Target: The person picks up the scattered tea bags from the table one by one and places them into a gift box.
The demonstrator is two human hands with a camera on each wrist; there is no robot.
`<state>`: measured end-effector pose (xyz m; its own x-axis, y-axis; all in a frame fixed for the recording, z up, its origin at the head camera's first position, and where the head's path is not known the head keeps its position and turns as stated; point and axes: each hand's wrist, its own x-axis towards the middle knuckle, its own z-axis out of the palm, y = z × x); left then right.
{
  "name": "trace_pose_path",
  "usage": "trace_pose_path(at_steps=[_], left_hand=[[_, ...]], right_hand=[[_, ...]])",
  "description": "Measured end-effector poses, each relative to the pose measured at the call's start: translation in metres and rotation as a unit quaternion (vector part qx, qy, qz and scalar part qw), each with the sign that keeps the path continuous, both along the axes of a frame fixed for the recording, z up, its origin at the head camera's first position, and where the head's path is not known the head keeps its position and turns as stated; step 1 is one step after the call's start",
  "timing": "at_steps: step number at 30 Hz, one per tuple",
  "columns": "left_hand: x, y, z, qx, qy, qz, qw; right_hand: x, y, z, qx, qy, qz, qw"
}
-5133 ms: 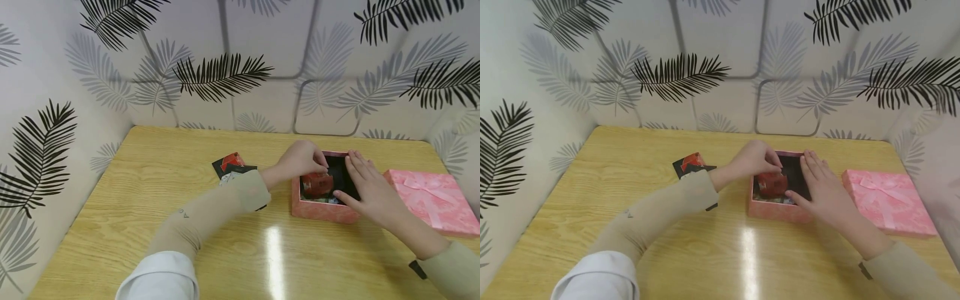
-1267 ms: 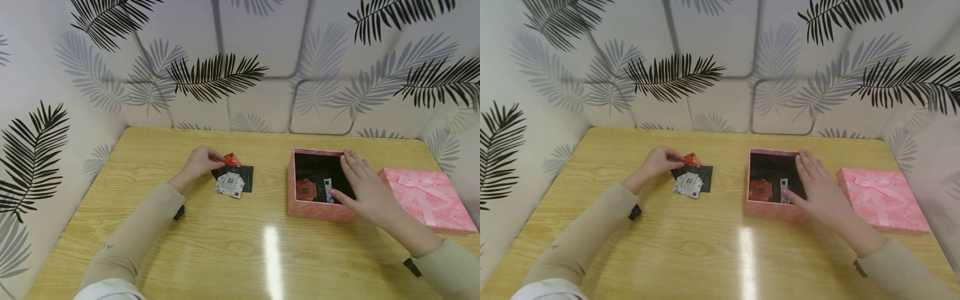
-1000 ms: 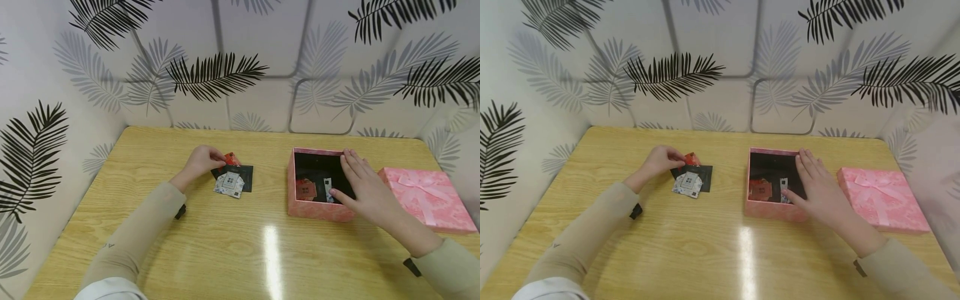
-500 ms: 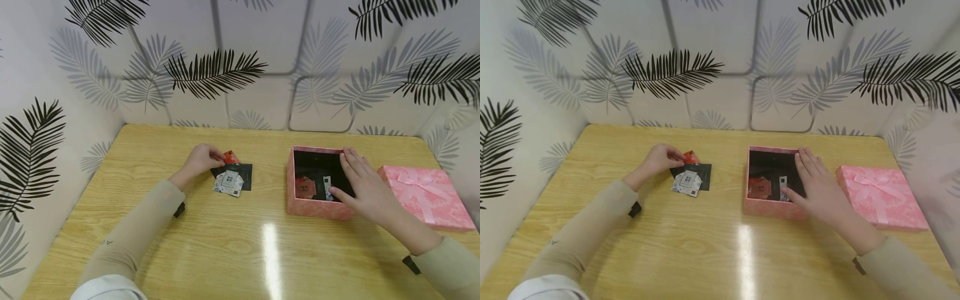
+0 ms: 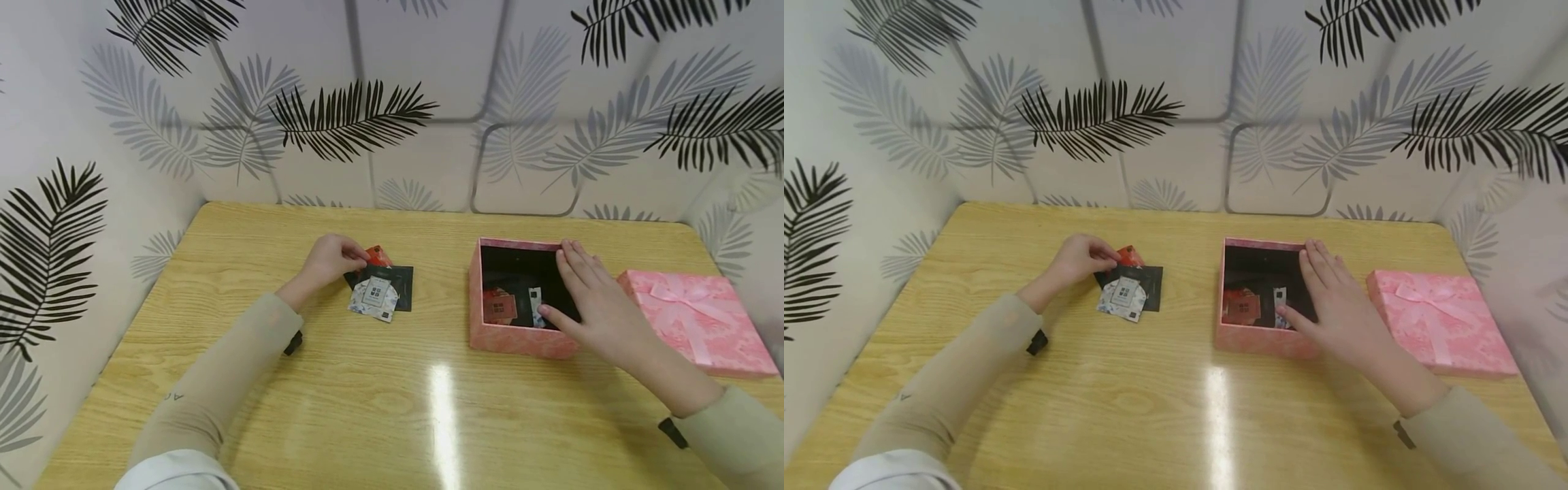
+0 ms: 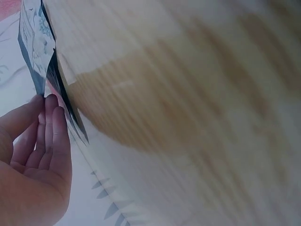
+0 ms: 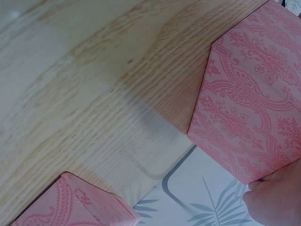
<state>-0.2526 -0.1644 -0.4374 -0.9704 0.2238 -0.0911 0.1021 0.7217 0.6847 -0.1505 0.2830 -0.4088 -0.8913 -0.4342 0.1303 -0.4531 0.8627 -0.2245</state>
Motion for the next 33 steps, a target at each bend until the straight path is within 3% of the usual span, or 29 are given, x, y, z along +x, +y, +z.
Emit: trace_pose_path(at_steps=[7,14,23,33], left_hand=[[0.003,0.0,0.004,-0.013,0.004,0.007,0.9999],[0.002,-0.001,0.005,-0.014,0.033,0.023,0.9991],[0.003,-0.004,0.01,0.061,-0.008,0.07,0.9957],[0.007,-0.006,0.022,0.1,-0.02,0.097,0.9901]], right_hand=[[0.0,0.0,0.0,0.0,-0.003,0.0,1.0],[-0.001,0.0,-0.001,-0.003,-0.001,0.002,1.0],[0.0,0.001,0.0,-0.005,0.004,0.007,1.0],[0.0,0.001,-0.002,-0.003,0.008,0.005,1.0]])
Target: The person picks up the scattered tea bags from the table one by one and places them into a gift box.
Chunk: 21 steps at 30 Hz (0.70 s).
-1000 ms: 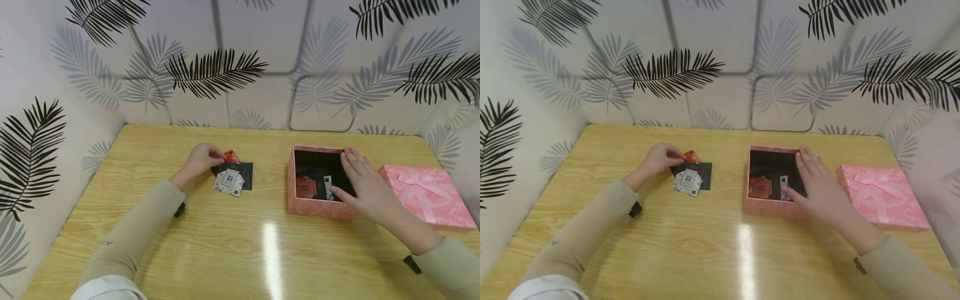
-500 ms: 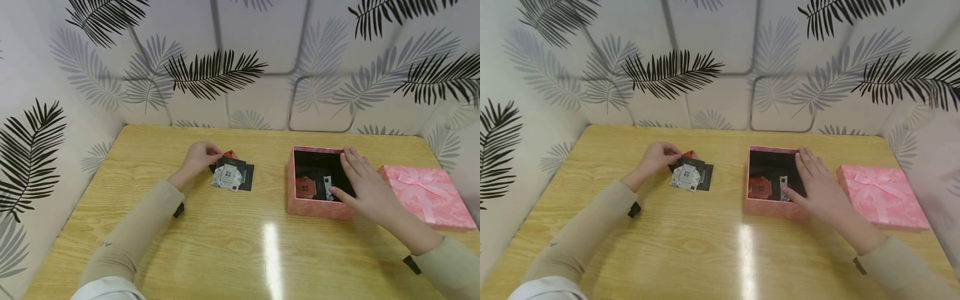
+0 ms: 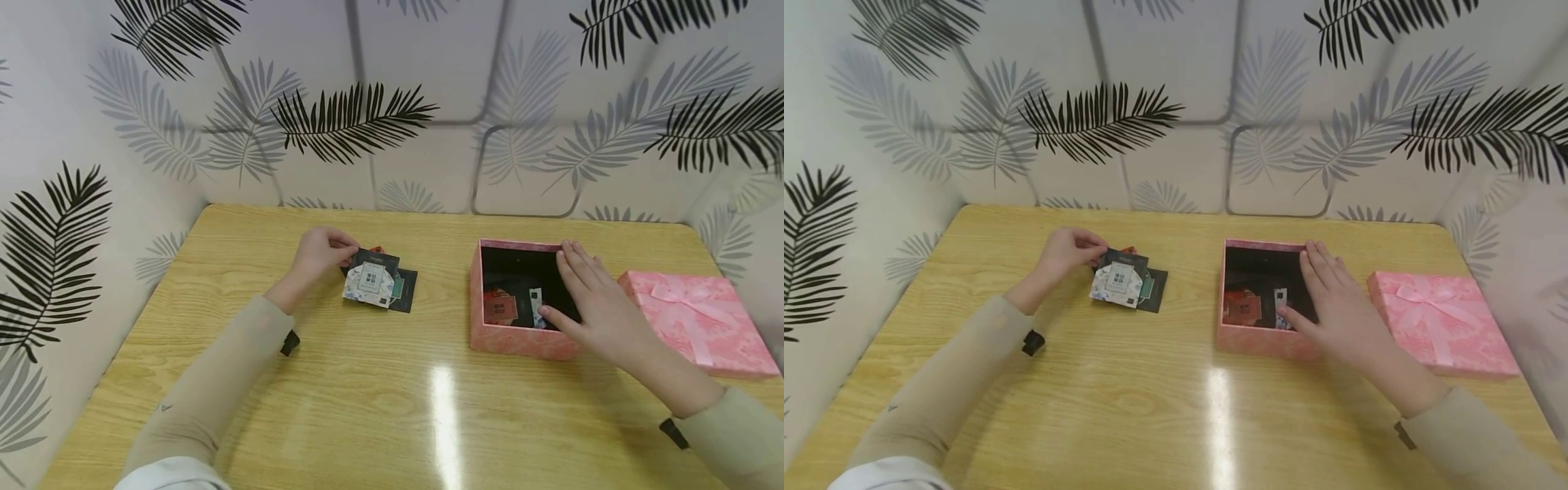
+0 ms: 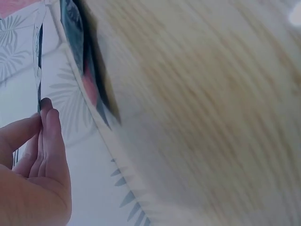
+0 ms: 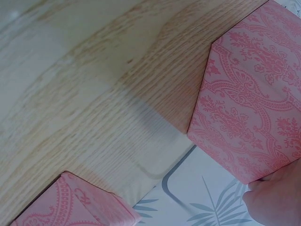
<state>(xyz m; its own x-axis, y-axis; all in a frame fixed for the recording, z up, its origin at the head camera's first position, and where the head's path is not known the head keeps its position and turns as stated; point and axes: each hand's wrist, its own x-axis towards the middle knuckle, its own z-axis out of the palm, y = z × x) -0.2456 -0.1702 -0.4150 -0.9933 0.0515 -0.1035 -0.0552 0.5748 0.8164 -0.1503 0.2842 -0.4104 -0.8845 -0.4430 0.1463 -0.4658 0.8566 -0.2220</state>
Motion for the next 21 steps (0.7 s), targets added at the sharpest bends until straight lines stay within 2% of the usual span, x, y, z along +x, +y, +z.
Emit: trace_pose_path(at_steps=[6,11,17,21], left_hand=[[0.0,0.004,0.009,0.008,-0.002,0.003,1.0],[-0.001,0.012,0.02,0.016,-0.005,-0.003,0.9998],[-0.004,0.03,0.037,0.033,0.003,-0.017,0.9993],[-0.006,0.046,0.049,0.045,0.025,-0.032,0.9982]], right_hand=[[0.0,-0.001,0.0,-0.003,-0.001,0.002,1.0],[0.0,-0.002,0.001,0.0,-0.005,0.0,1.0],[0.001,-0.002,0.002,0.001,-0.008,-0.001,1.0],[0.001,-0.001,0.001,0.0,-0.008,-0.001,1.0]])
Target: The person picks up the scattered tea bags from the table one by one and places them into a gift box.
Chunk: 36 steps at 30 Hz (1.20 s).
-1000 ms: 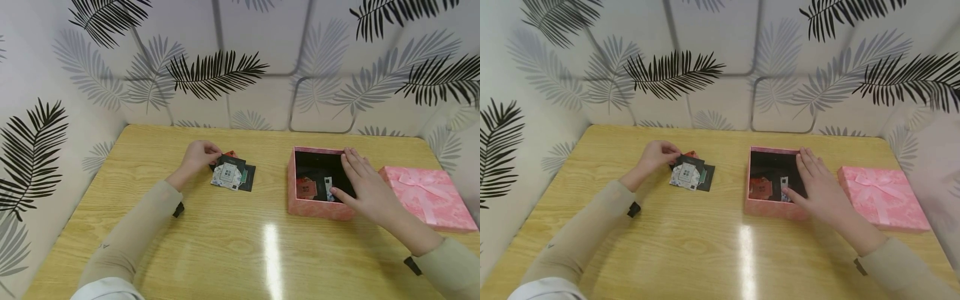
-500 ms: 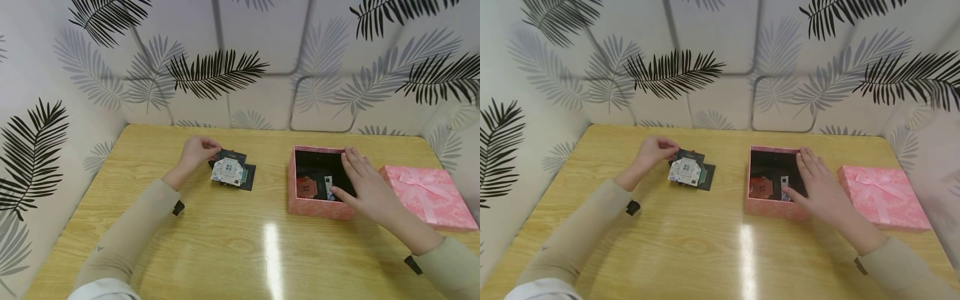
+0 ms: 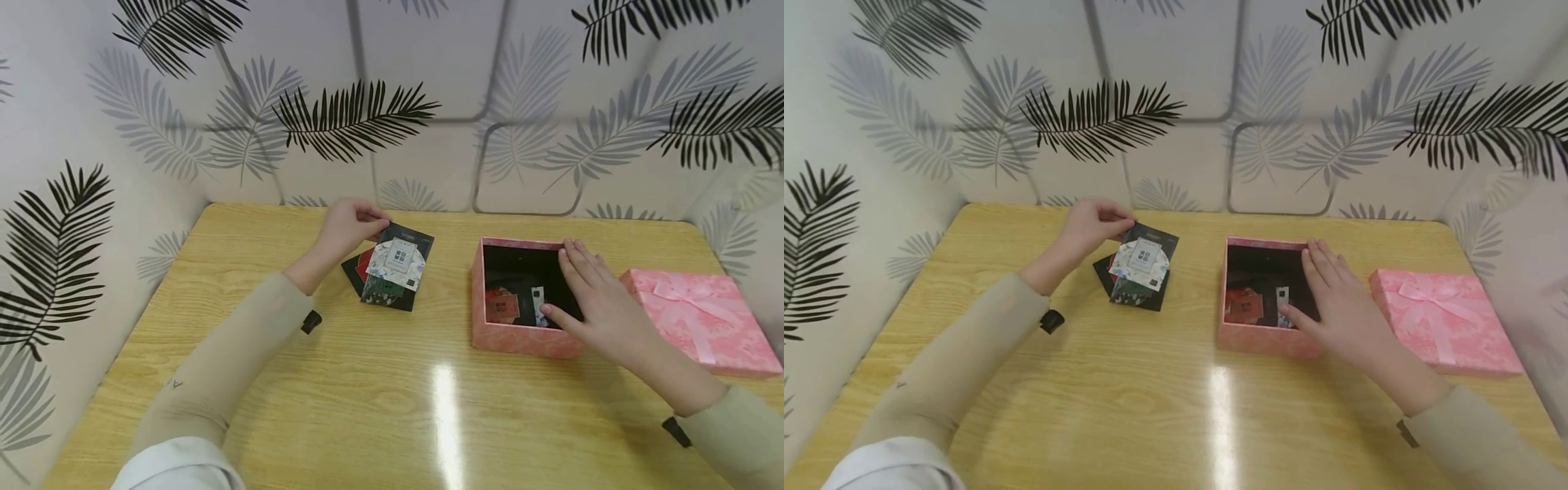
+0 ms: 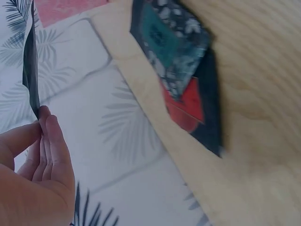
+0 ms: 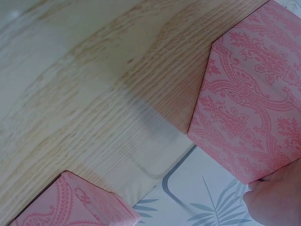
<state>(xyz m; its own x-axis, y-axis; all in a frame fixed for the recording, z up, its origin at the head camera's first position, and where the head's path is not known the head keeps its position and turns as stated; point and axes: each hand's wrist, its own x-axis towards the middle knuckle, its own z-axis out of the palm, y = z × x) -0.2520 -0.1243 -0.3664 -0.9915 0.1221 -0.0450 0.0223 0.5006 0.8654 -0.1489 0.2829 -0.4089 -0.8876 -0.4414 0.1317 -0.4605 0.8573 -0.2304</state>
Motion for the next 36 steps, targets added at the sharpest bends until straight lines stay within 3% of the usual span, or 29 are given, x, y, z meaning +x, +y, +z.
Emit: trace_pose_path(at_steps=[8,17,24,36], left_hand=[[-0.003,0.037,0.018,0.002,0.036,-0.034,0.9988],[0.0,0.077,0.03,0.028,0.044,-0.073,0.996],[0.005,0.105,0.029,0.043,0.048,-0.11,0.9918],[0.01,0.14,0.017,0.03,0.054,-0.14,0.9883]], right_hand=[[-0.001,0.001,0.0,0.002,0.004,-0.001,1.0],[-0.002,0.0,0.0,0.003,0.003,-0.001,1.0],[-0.001,0.0,0.0,0.004,0.004,-0.004,1.0],[-0.001,0.0,-0.002,-0.004,0.01,-0.001,0.9999]])
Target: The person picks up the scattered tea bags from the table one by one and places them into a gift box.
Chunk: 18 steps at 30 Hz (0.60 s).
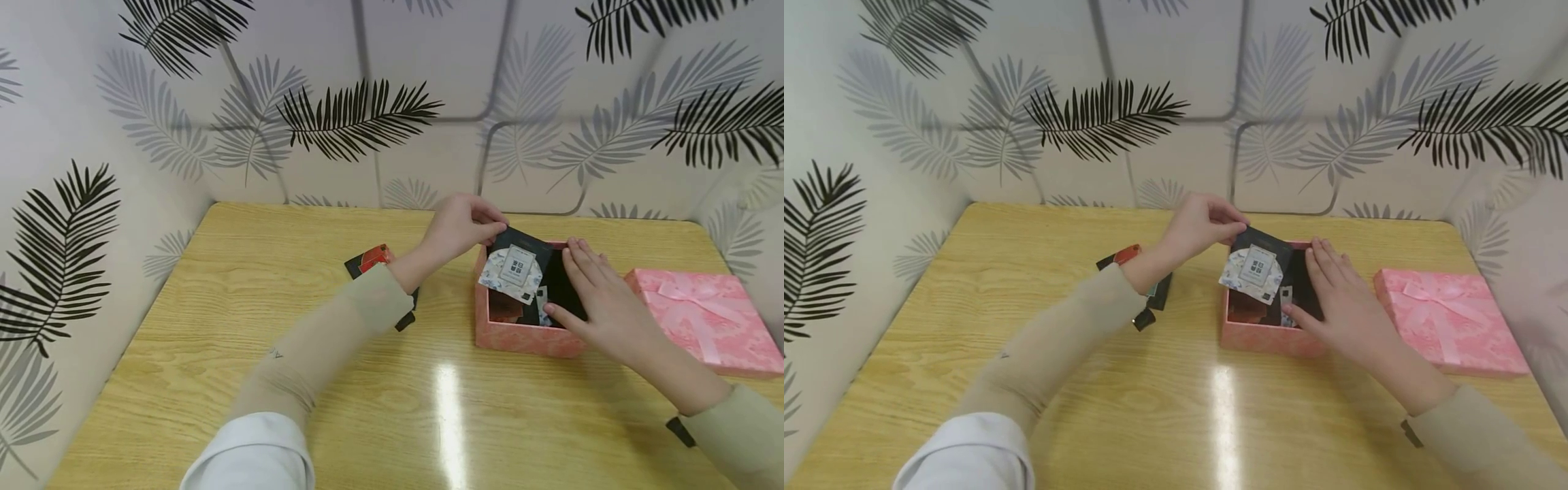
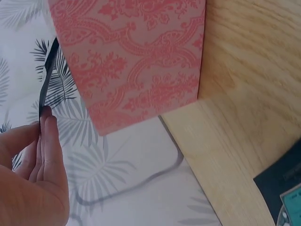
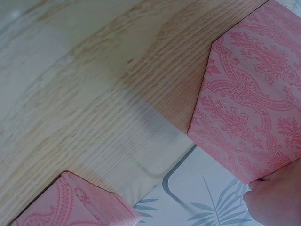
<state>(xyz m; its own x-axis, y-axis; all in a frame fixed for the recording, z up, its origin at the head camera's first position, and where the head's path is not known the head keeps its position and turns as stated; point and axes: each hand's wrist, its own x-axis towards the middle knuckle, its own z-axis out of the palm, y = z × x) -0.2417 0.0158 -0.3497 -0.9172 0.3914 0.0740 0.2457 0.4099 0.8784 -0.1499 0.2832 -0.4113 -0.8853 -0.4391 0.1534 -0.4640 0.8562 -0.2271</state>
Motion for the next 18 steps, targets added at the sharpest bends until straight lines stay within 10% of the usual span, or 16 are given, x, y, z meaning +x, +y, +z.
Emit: trace_pose_path(at_steps=[18], left_hand=[[0.004,0.02,-0.018,-0.051,0.05,-0.048,0.9963]], right_hand=[[-0.002,0.0,-0.001,0.003,0.001,-0.002,1.0]])
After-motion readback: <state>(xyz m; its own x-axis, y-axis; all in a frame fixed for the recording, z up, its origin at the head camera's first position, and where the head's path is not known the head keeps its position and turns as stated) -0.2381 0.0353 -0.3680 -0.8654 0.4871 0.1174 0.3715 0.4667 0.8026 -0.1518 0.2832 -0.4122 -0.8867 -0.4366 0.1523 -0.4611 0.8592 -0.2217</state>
